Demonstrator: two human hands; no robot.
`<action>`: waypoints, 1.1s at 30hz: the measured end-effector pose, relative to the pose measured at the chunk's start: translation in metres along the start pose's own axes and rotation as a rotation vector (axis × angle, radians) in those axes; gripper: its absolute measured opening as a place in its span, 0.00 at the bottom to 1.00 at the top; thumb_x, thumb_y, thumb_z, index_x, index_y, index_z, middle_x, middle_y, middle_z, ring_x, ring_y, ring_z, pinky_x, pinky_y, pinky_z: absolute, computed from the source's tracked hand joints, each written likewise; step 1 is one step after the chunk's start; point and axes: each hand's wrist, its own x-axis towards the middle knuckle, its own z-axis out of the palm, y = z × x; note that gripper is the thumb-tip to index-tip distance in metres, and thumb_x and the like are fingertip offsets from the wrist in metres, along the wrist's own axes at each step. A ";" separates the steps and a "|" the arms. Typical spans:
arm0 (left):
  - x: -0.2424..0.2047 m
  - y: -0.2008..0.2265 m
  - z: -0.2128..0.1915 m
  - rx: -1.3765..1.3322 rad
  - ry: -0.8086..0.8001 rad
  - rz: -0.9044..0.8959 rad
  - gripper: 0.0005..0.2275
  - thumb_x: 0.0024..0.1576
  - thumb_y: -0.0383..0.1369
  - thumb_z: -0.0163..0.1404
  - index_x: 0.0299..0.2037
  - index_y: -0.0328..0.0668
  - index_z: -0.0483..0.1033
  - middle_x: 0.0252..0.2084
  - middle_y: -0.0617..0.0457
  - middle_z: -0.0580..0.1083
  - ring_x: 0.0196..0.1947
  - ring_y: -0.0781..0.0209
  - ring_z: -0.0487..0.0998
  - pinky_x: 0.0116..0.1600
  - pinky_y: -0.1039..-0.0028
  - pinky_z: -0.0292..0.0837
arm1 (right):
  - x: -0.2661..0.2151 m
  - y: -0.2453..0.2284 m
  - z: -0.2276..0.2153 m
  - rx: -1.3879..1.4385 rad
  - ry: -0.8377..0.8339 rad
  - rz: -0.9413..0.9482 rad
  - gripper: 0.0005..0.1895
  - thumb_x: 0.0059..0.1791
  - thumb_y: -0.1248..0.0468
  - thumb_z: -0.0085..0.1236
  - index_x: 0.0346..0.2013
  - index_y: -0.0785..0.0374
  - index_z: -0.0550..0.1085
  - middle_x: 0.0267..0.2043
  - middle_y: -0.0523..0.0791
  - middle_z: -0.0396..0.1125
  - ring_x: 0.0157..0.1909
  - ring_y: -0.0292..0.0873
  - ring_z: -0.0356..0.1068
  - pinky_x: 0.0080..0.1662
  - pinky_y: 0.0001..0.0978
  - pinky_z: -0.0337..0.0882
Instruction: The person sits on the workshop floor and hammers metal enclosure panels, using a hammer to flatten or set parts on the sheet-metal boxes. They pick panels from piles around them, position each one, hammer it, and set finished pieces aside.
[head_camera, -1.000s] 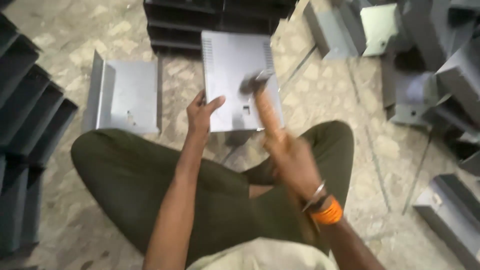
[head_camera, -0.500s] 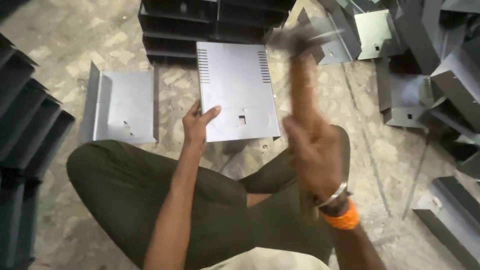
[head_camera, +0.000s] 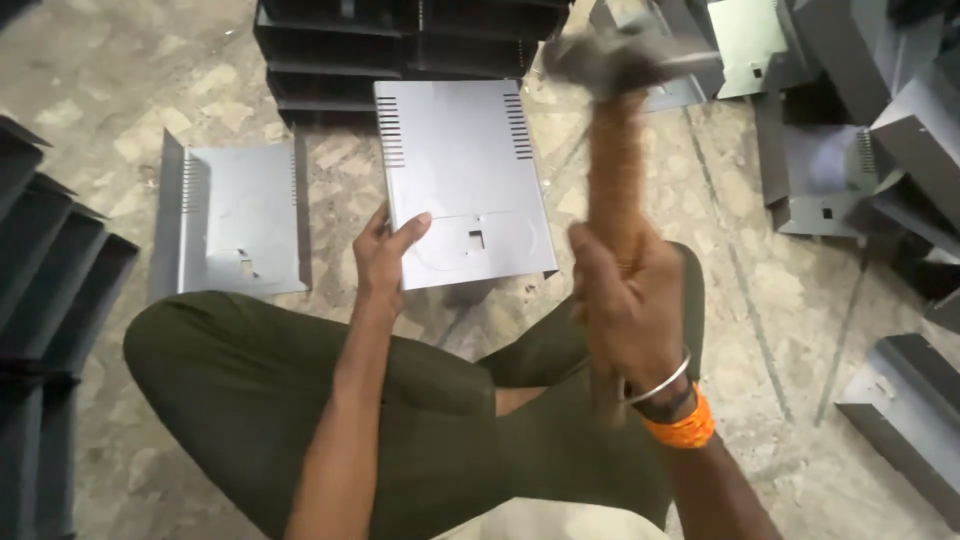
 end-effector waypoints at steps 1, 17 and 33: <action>0.000 0.002 0.000 0.002 0.001 -0.001 0.33 0.48 0.30 0.65 0.65 0.26 0.67 0.54 0.40 0.77 0.50 0.54 0.80 0.54 0.70 0.76 | 0.000 0.016 0.005 0.002 -0.001 0.002 0.14 0.53 0.55 0.57 0.35 0.65 0.72 0.21 0.39 0.65 0.18 0.32 0.64 0.21 0.27 0.66; -0.004 0.003 0.002 -0.006 -0.007 -0.002 0.35 0.48 0.30 0.64 0.66 0.23 0.64 0.54 0.37 0.77 0.49 0.53 0.81 0.53 0.70 0.77 | -0.013 0.053 0.030 -0.090 -0.048 0.077 0.15 0.53 0.55 0.58 0.38 0.67 0.73 0.21 0.39 0.65 0.19 0.32 0.65 0.21 0.26 0.66; -0.003 -0.012 -0.006 -0.174 -0.036 -0.121 0.28 0.49 0.30 0.60 0.62 0.27 0.71 0.49 0.42 0.77 0.44 0.54 0.80 0.49 0.69 0.76 | 0.132 0.155 0.003 -0.129 -0.094 0.429 0.18 0.49 0.53 0.57 0.38 0.67 0.72 0.22 0.43 0.64 0.19 0.39 0.64 0.21 0.34 0.66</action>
